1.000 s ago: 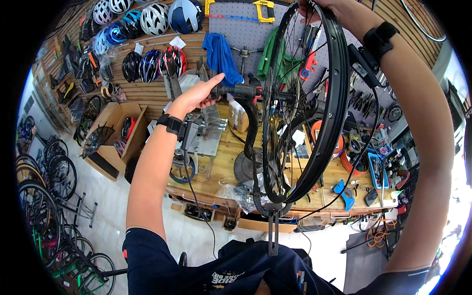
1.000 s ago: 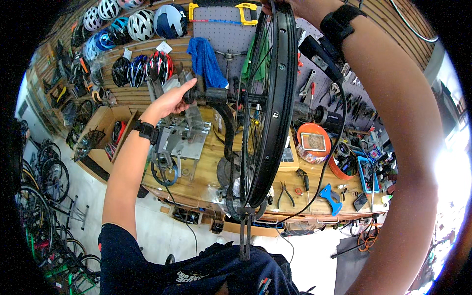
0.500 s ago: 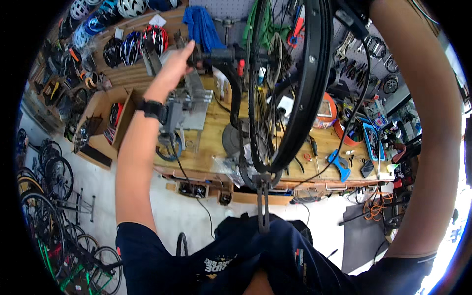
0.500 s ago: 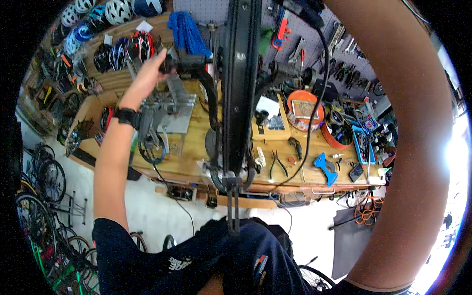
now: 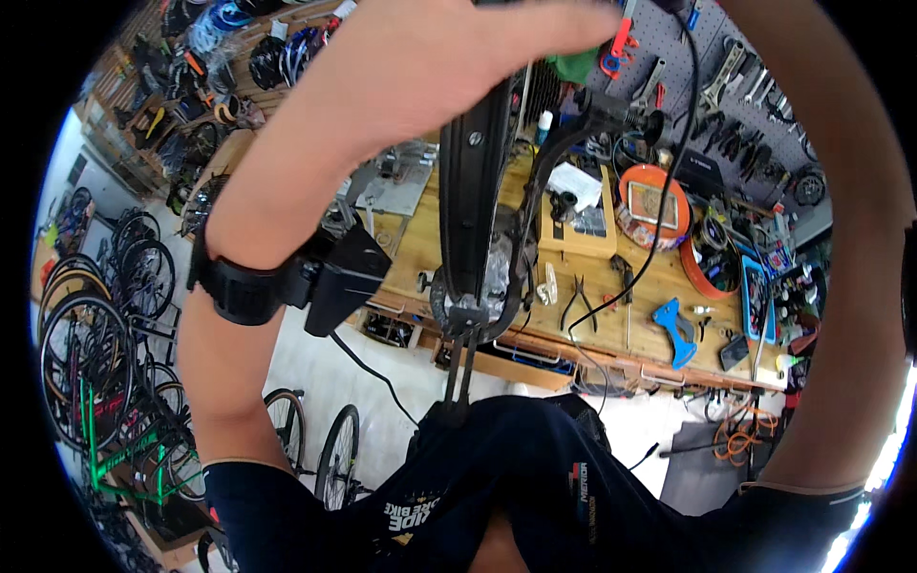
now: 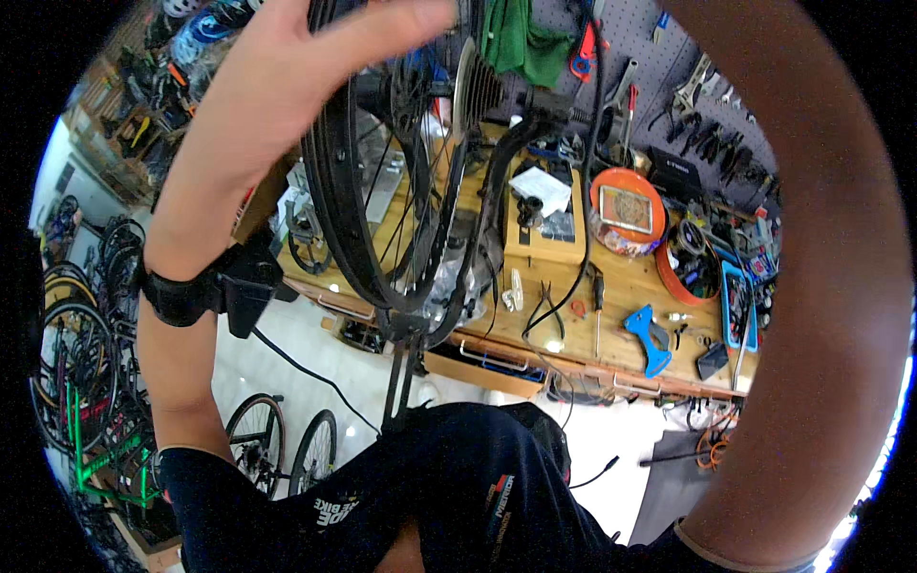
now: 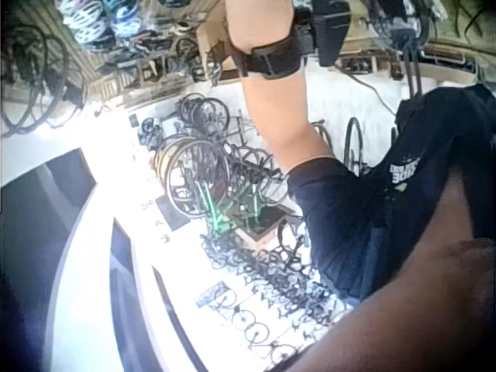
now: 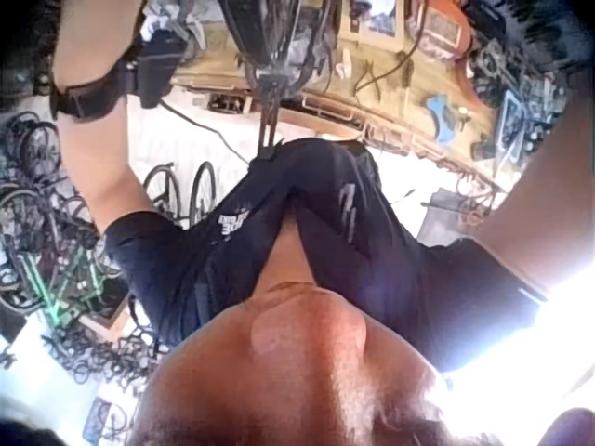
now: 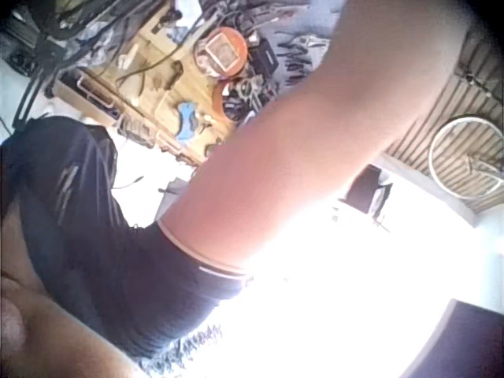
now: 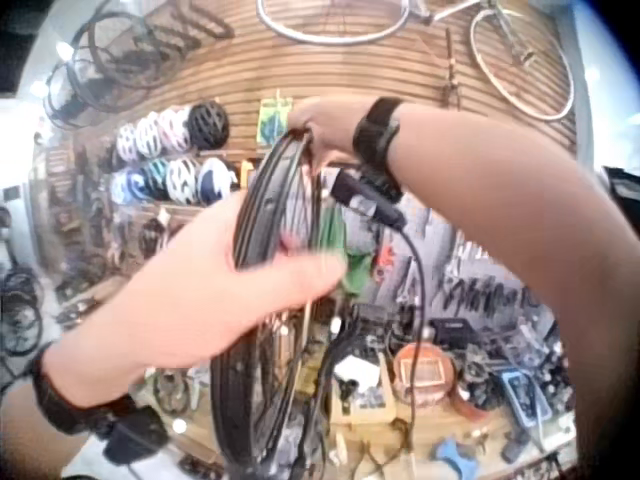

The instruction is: The person cleans a bicycle wheel by hand, then mounts it onto a truing stand to continue the process.

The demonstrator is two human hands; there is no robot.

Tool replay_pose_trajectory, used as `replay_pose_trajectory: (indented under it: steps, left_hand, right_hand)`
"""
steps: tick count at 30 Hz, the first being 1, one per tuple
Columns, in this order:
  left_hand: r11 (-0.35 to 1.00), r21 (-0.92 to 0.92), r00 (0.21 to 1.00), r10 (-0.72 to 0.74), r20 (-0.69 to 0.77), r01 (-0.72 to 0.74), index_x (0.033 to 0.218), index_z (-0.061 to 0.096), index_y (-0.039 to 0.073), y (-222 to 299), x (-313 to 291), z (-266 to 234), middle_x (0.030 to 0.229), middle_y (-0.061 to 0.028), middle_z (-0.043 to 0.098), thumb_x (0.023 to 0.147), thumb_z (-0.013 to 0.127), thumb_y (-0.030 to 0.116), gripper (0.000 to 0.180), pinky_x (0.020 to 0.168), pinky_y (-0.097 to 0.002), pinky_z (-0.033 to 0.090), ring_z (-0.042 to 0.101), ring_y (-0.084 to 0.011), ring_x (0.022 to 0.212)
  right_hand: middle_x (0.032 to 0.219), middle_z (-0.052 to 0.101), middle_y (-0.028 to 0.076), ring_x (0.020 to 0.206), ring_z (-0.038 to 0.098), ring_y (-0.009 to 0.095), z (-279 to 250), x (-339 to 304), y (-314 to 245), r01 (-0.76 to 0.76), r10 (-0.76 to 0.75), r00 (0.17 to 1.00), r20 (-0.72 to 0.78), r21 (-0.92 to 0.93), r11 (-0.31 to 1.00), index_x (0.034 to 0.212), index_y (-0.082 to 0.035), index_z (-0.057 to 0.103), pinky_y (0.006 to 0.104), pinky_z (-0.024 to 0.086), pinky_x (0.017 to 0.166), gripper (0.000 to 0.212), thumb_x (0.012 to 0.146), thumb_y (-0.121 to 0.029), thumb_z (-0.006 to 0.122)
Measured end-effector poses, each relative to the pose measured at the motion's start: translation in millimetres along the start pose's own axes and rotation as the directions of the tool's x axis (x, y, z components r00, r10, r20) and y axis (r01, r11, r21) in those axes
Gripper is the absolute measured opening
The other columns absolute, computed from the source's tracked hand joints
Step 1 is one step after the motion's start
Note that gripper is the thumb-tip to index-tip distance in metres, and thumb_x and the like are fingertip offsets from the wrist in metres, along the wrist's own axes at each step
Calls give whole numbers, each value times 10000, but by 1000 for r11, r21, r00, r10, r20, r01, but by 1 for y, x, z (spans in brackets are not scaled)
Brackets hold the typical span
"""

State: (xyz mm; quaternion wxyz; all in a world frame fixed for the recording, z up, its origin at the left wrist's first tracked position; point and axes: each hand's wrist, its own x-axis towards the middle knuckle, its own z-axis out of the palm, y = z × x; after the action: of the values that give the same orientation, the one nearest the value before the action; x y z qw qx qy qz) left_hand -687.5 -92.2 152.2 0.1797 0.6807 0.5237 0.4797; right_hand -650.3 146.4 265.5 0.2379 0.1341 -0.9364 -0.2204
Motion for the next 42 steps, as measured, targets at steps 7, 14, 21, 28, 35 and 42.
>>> replay_pose_trajectory:
  steps: [7,14,21,28,35,42]
  left_hand:
    - [987,160,931,60,-360,-2,1087,600,0,-28,15,33,1083,-56,629,829,609,105,279,931,-273,430,562,-114,1008]
    - [983,180,869,111,-482,-26,931,594,9,-30,0,33,792,27,512,766,613,78,180,687,-232,396,461,-58,725]
    - [995,69,902,95,-421,-72,1142,539,-30,-32,-1,24,1119,-114,574,777,522,23,369,1080,-412,388,551,-235,1166]
    - [995,91,916,64,-397,-30,1138,549,-29,-31,-8,23,1121,-102,569,758,558,55,390,1087,-419,372,553,-237,1156]
    - [994,46,912,106,-396,-96,1152,544,-19,-40,-11,17,1140,-88,560,754,570,63,407,1096,-434,359,552,-226,1157]
    - [993,84,920,108,-376,-83,1129,551,0,-38,-13,17,1123,-90,577,766,574,50,367,1094,-433,368,557,-217,1146]
  right_hand:
    - [661,568,108,566,531,249,31,30,30,-566,579,703,413,817,105,801,-75,535,436,486,574,272,936,-276,411]
    - [1422,460,225,1293,489,307,95,-122,13,-527,470,832,295,686,501,1454,-43,389,402,394,1074,729,950,-559,492]
    - [1086,645,182,1014,640,255,180,-286,-43,-642,616,658,434,750,157,1238,59,523,371,523,899,686,937,-558,530]
    - [1346,447,207,853,665,252,170,-292,-43,-572,611,481,629,753,-325,1413,52,337,343,561,715,821,951,-617,445]
    - [665,545,69,642,609,191,218,-317,-44,-339,296,466,834,478,-810,1078,48,547,301,436,489,780,935,-697,364]
    - [567,553,60,526,489,144,208,-306,-66,-731,615,263,743,570,-376,631,-34,570,289,365,485,842,935,-738,221]
